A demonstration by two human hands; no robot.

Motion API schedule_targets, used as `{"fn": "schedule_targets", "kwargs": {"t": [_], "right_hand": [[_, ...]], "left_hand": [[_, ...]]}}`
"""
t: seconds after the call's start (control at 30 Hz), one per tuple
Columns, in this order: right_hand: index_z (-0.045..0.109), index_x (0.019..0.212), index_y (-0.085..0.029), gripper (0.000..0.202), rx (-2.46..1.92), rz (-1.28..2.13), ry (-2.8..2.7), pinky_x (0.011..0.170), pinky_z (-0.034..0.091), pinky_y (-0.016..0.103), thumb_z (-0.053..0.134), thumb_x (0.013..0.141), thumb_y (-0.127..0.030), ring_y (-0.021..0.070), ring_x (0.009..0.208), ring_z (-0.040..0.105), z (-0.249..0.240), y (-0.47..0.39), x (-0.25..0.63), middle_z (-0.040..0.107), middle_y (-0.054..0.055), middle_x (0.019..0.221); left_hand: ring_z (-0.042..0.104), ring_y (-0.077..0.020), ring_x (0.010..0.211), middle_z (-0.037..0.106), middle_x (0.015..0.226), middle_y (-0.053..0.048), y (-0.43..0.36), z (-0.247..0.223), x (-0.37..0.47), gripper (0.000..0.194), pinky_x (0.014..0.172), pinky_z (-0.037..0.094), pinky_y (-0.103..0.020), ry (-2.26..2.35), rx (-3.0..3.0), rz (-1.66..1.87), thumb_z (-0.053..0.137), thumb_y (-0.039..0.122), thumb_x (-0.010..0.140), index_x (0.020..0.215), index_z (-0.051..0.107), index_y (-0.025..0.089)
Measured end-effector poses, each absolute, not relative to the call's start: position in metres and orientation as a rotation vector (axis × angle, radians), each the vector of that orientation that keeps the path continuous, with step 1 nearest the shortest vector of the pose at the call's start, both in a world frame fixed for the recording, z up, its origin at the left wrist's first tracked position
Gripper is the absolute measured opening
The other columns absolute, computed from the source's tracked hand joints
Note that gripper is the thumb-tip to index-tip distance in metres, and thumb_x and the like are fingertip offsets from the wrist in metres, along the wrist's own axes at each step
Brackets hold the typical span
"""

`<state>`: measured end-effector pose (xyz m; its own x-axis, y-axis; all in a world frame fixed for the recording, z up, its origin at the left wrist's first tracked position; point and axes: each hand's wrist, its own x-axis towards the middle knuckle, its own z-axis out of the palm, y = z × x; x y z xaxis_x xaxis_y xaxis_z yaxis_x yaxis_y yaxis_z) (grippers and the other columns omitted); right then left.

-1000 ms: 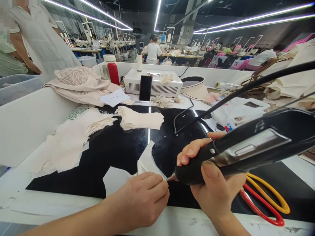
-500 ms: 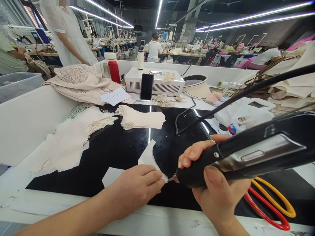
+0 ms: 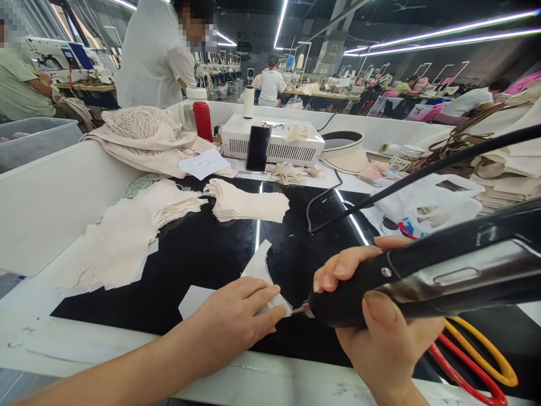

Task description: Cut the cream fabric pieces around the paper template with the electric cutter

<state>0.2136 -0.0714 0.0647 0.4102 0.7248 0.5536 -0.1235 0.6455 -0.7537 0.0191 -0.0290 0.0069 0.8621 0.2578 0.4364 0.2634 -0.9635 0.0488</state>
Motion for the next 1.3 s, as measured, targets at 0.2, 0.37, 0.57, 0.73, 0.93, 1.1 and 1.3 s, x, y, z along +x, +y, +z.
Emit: {"fn": "schedule_targets", "kwargs": {"t": [0.2, 0.37, 0.57, 0.73, 0.93, 1.1, 1.3], "right_hand": [[0.064, 0.12, -0.026, 0.038, -0.71, 0.589, -1.029, 0.057, 0.057, 0.032, 0.085, 0.089, -0.035, 0.017, 0.062, 0.066, 0.066, -0.071, 0.213, 0.069, -0.002, 0.081], [0.064, 0.12, -0.027, 0.039, -0.731, 0.584, -1.018, 0.056, 0.057, 0.033, 0.085, 0.088, -0.038, 0.0171, 0.062, 0.065, 0.066, -0.072, 0.212, 0.068, -0.003, 0.081], [0.064, 0.12, -0.027, 0.039, -0.726, 0.587, -1.021, 0.056, 0.058, 0.032, 0.085, 0.088, -0.036, 0.0164, 0.062, 0.065, 0.067, -0.072, 0.212, 0.068, -0.003, 0.081], [0.064, 0.12, -0.027, 0.039, -0.724, 0.591, -1.023, 0.057, 0.059, 0.032, 0.085, 0.089, -0.036, 0.0161, 0.063, 0.066, 0.067, -0.071, 0.212, 0.069, -0.003, 0.082], [0.064, 0.121, -0.027, 0.04, -0.716, 0.594, -1.026, 0.057, 0.058, 0.031, 0.086, 0.088, -0.036, 0.0159, 0.063, 0.066, 0.067, -0.072, 0.212, 0.069, -0.003, 0.082], [0.065, 0.119, -0.027, 0.038, -0.721, 0.595, -1.017, 0.055, 0.058, 0.032, 0.086, 0.088, -0.036, 0.0172, 0.061, 0.065, 0.067, -0.07, 0.212, 0.069, -0.002, 0.08], [0.065, 0.116, -0.026, 0.039, -0.697, 0.559, -0.957, 0.053, 0.057, 0.03, 0.087, 0.084, -0.033, 0.016, 0.059, 0.064, 0.072, -0.059, 0.21, 0.069, -0.004, 0.079]], "left_hand": [[0.064, -0.0267, 0.123, 0.067, 0.14, -0.009, -0.031, 0.013, 0.018, 0.022, 0.11, 0.056, -0.043, -0.429, -2.994, -0.698, 0.057, 0.021, 0.11, 0.127, 0.069, 0.013], [0.064, -0.0237, 0.116, 0.069, 0.124, -0.009, -0.031, 0.015, 0.02, 0.025, 0.115, 0.05, -0.04, -0.352, -2.977, -0.584, 0.054, 0.018, 0.111, 0.13, 0.066, 0.008], [0.067, -0.023, 0.108, 0.068, 0.118, -0.008, -0.031, 0.012, 0.018, 0.025, 0.112, 0.054, -0.042, -0.447, -3.075, -0.535, 0.056, 0.02, 0.11, 0.133, 0.064, 0.013], [0.067, -0.027, 0.111, 0.067, 0.122, -0.012, -0.034, 0.013, 0.018, 0.028, 0.101, 0.061, -0.043, -0.503, -3.086, -0.498, 0.063, 0.02, 0.106, 0.133, 0.063, 0.014], [0.067, -0.0266, 0.11, 0.067, 0.124, -0.012, -0.034, 0.014, 0.019, 0.025, 0.099, 0.062, -0.042, -0.535, -3.071, -0.58, 0.057, 0.017, 0.107, 0.131, 0.064, 0.016], [0.067, -0.0264, 0.11, 0.066, 0.123, -0.013, -0.033, 0.01, 0.02, 0.025, 0.098, 0.061, -0.041, -0.539, -3.058, -0.617, 0.055, 0.016, 0.108, 0.13, 0.065, 0.016], [0.067, -0.0257, 0.11, 0.066, 0.121, -0.013, -0.035, 0.01, 0.019, 0.025, 0.098, 0.061, -0.04, -0.557, -3.066, -0.671, 0.054, 0.014, 0.107, 0.128, 0.067, 0.017]]}}
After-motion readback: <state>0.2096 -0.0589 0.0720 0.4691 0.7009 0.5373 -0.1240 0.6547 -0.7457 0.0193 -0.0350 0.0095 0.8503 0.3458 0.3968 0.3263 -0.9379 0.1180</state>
